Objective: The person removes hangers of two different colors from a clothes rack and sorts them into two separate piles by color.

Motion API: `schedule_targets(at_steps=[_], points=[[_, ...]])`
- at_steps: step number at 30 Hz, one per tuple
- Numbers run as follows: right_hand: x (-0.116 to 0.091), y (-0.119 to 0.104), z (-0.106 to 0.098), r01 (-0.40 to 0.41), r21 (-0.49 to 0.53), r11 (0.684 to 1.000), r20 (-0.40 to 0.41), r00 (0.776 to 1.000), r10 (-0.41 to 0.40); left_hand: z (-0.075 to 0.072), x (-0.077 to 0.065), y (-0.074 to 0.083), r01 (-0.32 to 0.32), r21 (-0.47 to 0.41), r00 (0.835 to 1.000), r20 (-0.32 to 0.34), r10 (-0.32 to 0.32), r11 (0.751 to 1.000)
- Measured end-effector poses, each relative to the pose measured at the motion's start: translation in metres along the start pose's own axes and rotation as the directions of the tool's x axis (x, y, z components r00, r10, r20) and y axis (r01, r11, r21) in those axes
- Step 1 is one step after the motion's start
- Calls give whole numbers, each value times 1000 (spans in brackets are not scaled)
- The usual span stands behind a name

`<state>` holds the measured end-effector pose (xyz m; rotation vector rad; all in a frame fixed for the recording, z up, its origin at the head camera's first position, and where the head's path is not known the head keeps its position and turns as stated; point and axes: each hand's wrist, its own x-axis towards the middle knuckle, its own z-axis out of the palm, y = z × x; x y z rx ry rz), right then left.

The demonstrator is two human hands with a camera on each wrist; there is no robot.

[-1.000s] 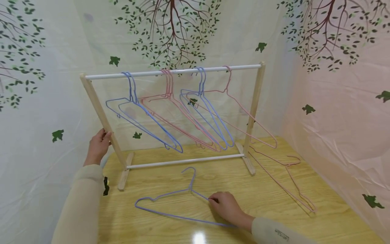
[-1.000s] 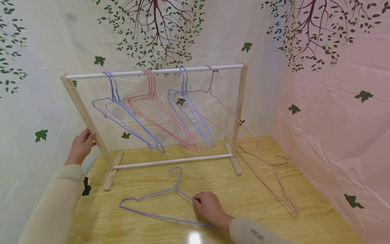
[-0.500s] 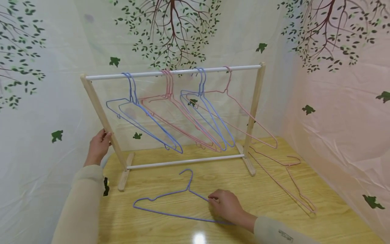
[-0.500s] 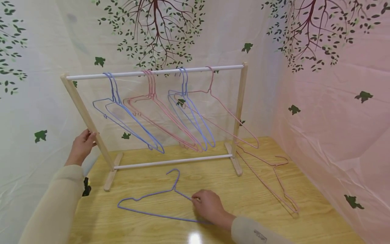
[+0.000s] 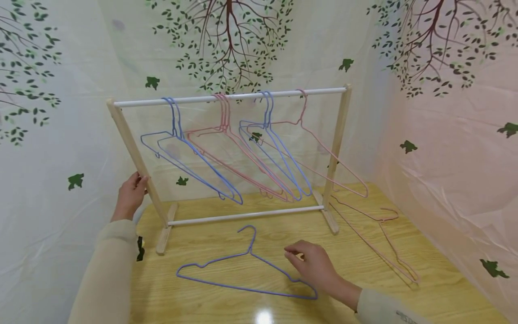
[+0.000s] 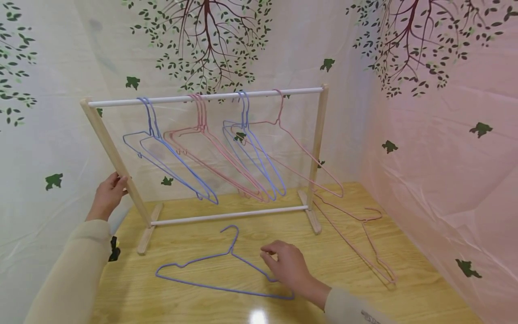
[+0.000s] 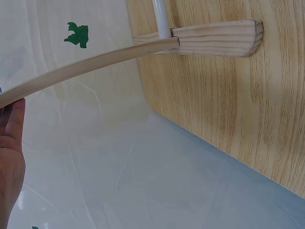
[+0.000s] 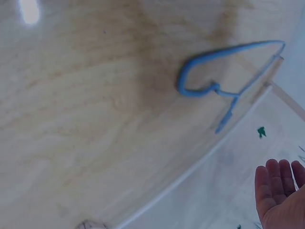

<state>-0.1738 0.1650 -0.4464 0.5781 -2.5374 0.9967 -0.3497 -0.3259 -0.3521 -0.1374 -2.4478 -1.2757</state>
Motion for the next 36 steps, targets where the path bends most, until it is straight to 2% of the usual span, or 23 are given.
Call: schedule_targets(at_steps=[4, 8, 12, 16, 21, 27, 29, 30, 36], points=[[6, -6, -20, 74, 14, 997, -85, 994, -72, 0, -1, 1, 6, -3, 1000, 5, -6, 1000], [15, -13, -44, 146, 15, 989, -184, 973, -141, 0, -2, 3, 11, -10, 1000, 7, -11, 1000], [28, -18, -70, 228, 13, 974, -273, 938, -215, -1, -2, 3, 7, -17, 1000, 5, -7, 1000], [44, -20, -95, 289, 3, 957, -368, 891, -268, -2, -2, 3, 3, -10, 1000, -8, -3, 1000], [65, -17, -123, 289, -86, 953, -456, 839, -296, 0, -1, 4, 5, -4, 1000, -20, -5, 1000], [94, -6, -149, 215, -223, 951, -538, 786, -304, 2, 1, 5, 20, -5, 1000, -15, -20, 1000], [103, -1, -156, 175, -260, 950, -546, 785, -294, 2, 1, 5, 25, 0, 1000, -15, -25, 1000], [106, 1, -159, 154, -274, 949, -542, 791, -285, 2, 1, 5, 28, 5, 999, -16, -28, 1000], [124, 12, -167, 24, -282, 959, -485, 859, -164, 1, 1, 4, 32, 8, 999, -20, -32, 999]])
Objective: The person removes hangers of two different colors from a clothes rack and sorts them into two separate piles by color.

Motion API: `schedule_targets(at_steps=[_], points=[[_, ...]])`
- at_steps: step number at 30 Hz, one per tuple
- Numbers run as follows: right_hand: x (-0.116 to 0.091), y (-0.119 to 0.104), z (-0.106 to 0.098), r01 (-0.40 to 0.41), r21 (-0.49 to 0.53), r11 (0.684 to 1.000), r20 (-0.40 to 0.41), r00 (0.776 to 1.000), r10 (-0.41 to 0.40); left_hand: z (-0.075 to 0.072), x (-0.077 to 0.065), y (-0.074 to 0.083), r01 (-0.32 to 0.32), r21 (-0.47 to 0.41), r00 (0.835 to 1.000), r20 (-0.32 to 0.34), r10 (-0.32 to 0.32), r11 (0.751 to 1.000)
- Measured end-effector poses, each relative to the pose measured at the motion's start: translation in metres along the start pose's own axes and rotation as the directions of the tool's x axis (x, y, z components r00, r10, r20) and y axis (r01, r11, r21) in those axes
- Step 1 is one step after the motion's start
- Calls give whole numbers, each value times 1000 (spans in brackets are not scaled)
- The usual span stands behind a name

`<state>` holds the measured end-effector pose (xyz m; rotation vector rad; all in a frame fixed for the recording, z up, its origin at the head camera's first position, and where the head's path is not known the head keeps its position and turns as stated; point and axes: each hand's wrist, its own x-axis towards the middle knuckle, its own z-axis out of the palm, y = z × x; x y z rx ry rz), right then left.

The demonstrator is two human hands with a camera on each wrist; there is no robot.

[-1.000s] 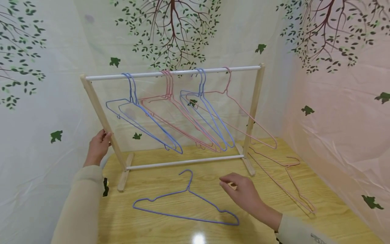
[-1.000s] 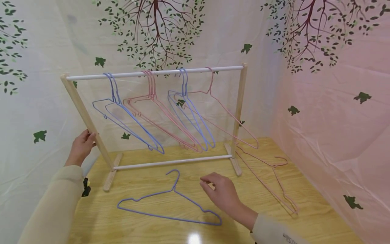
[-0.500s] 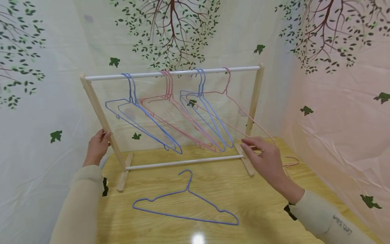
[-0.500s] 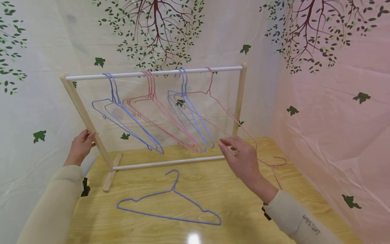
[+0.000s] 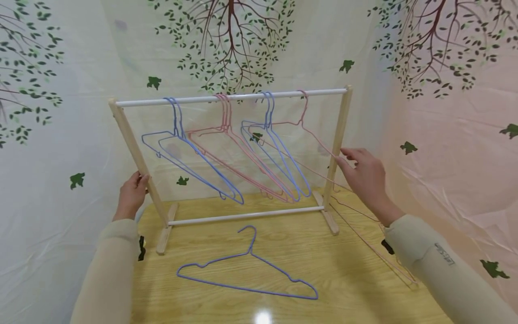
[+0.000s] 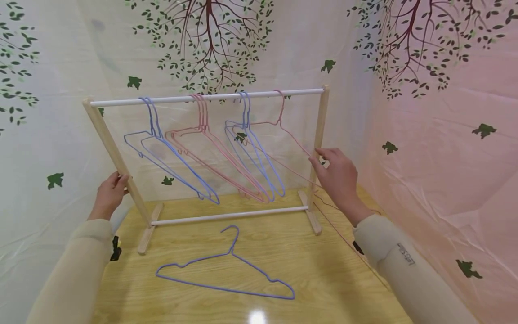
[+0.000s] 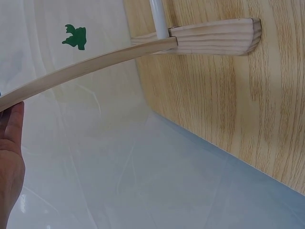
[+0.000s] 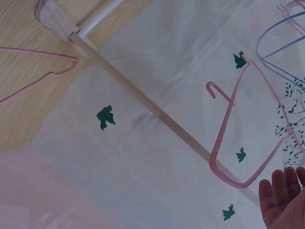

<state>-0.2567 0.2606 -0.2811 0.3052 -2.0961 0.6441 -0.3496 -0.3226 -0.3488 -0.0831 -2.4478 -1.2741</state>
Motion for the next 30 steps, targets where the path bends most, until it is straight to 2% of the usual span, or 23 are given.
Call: schedule_targets(at_steps=[9, 18, 30], points=[[7, 9, 9, -122, -32, 992, 132, 983, 125, 2, 3, -6, -7, -8, 1000, -4, 7, 1000], [8, 12, 13, -146, -30, 989, 139, 979, 148, -1, 4, -7, 2, -31, 1000, -7, -3, 1000], [10, 15, 14, -225, -43, 974, 207, 951, 229, -2, 2, -8, 33, -100, 999, -8, -34, 994]])
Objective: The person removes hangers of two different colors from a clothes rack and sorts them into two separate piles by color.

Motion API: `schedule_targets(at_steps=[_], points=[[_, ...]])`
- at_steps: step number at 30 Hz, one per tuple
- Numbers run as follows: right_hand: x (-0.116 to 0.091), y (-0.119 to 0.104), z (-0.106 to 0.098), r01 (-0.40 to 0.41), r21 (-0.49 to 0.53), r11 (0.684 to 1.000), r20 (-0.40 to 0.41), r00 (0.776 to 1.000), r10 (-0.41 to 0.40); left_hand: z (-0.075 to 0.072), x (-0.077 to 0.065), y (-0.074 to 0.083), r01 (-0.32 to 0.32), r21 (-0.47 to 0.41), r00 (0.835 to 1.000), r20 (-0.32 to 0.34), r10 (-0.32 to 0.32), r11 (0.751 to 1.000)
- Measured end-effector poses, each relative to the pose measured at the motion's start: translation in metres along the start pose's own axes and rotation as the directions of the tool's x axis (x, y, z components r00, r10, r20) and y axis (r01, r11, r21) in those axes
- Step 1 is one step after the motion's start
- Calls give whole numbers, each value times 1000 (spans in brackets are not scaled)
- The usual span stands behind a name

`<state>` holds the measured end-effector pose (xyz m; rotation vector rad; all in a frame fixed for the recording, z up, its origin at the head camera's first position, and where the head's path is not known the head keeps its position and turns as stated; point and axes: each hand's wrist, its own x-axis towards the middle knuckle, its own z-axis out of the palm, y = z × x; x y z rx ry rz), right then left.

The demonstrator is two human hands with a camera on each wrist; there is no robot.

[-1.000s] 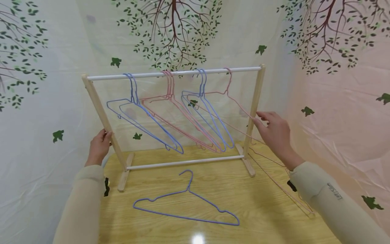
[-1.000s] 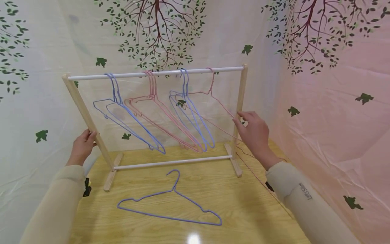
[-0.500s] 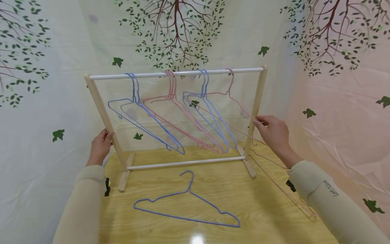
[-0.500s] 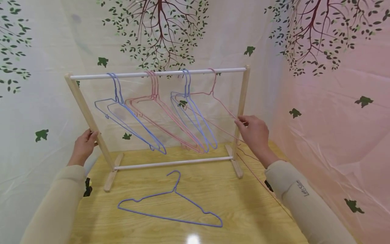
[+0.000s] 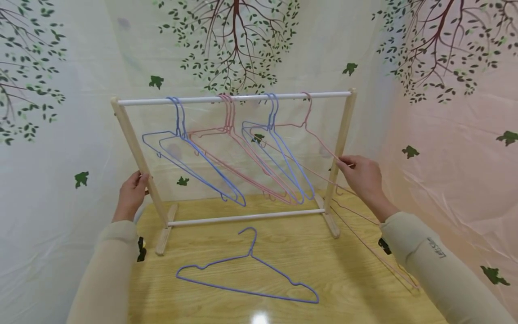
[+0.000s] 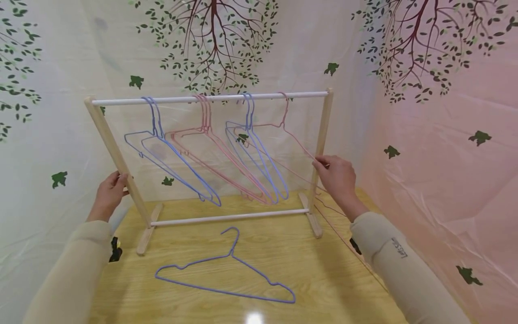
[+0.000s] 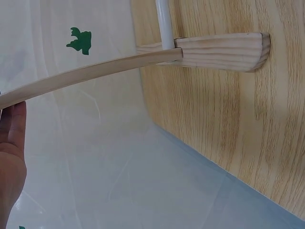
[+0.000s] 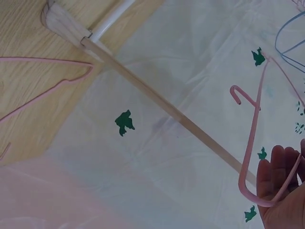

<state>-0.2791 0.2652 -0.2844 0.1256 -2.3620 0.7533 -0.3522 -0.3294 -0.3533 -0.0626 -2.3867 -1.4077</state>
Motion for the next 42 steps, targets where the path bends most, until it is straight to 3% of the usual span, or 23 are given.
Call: schedule_targets(at_steps=[4, 13, 21, 35, 42], points=[[0, 1, 2, 13, 14, 1000, -16, 1000, -12, 2, 1, -2, 1, -16, 1000, -9, -1, 1000], [-1, 3, 5, 39, 50, 998, -48, 998, -36, 6, 1, -9, 29, -161, 999, -39, -35, 986], [1, 3, 4, 48, 58, 997, -35, 998, -46, 4, -1, -12, 13, -169, 999, -38, -19, 986], [-1, 12, -4, 82, 74, 994, -192, 979, -67, 5, -4, -3, 17, -163, 1000, -22, -21, 986], [-9, 19, -9, 103, 111, 988, -259, 963, -72, 5, -3, -7, 24, -143, 999, -27, -28, 989]])
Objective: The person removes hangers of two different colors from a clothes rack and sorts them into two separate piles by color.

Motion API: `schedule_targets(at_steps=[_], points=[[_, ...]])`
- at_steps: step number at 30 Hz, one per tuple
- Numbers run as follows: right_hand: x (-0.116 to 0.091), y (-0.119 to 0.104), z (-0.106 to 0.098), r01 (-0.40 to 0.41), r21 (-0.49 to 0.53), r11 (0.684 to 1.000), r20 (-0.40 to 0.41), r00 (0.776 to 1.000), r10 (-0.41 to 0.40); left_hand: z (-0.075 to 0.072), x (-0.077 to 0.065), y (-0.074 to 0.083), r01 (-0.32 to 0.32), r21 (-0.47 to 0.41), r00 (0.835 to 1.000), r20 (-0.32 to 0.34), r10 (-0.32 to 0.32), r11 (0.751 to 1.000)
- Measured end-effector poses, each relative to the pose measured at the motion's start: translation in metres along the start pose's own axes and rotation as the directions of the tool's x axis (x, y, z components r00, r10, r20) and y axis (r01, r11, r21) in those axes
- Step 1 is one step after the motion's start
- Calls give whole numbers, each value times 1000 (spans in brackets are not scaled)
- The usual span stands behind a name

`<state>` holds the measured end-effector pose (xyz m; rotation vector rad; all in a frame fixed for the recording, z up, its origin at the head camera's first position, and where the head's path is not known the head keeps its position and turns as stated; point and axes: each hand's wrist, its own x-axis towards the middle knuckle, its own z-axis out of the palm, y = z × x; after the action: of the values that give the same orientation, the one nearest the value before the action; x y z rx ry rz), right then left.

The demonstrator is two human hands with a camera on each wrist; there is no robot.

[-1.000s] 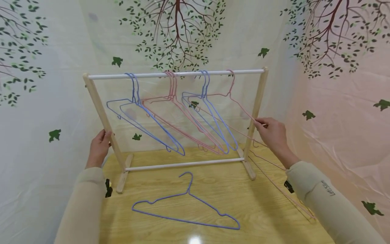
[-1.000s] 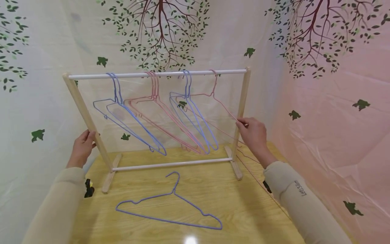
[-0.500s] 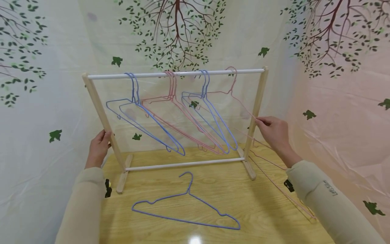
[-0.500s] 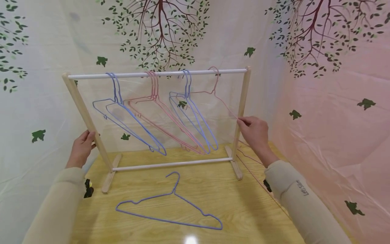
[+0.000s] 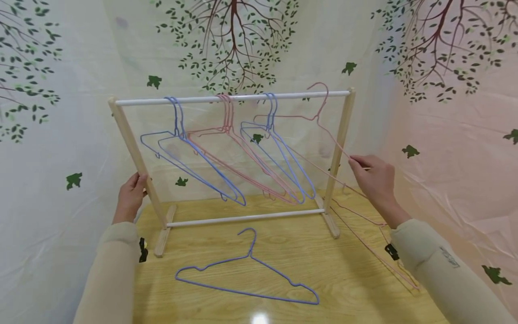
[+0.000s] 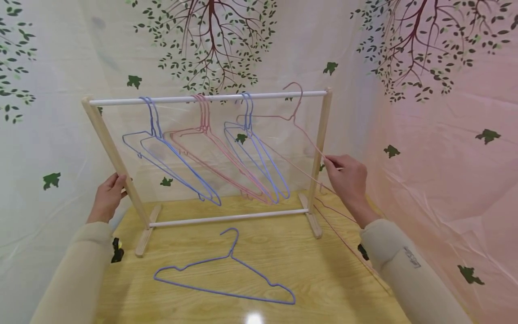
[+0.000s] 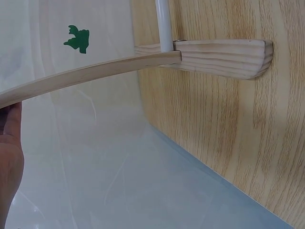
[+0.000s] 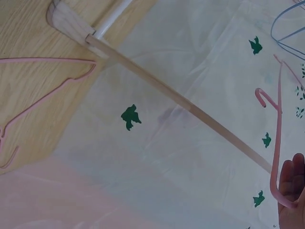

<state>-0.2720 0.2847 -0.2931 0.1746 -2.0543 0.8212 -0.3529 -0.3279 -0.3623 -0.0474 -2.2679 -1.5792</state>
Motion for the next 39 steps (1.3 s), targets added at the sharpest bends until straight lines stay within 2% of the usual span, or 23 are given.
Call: schedule_targets(at_steps=[11, 21, 32, 39], points=[[-17, 18, -17, 34, 67, 997, -115, 993, -26, -1, -5, 6, 14, -27, 1000, 6, -13, 1000], [-31, 34, -28, 126, 114, 986, -235, 967, -96, -2, 0, -1, 9, -35, 1000, 2, -9, 999], [-57, 48, -35, 135, 119, 984, -261, 960, -100, 0, -1, 0, 0, -22, 1000, 6, 0, 1000], [-74, 36, -51, 118, 135, 984, -287, 955, -75, 0, 0, 0, -7, -15, 1000, 12, 7, 1000]])
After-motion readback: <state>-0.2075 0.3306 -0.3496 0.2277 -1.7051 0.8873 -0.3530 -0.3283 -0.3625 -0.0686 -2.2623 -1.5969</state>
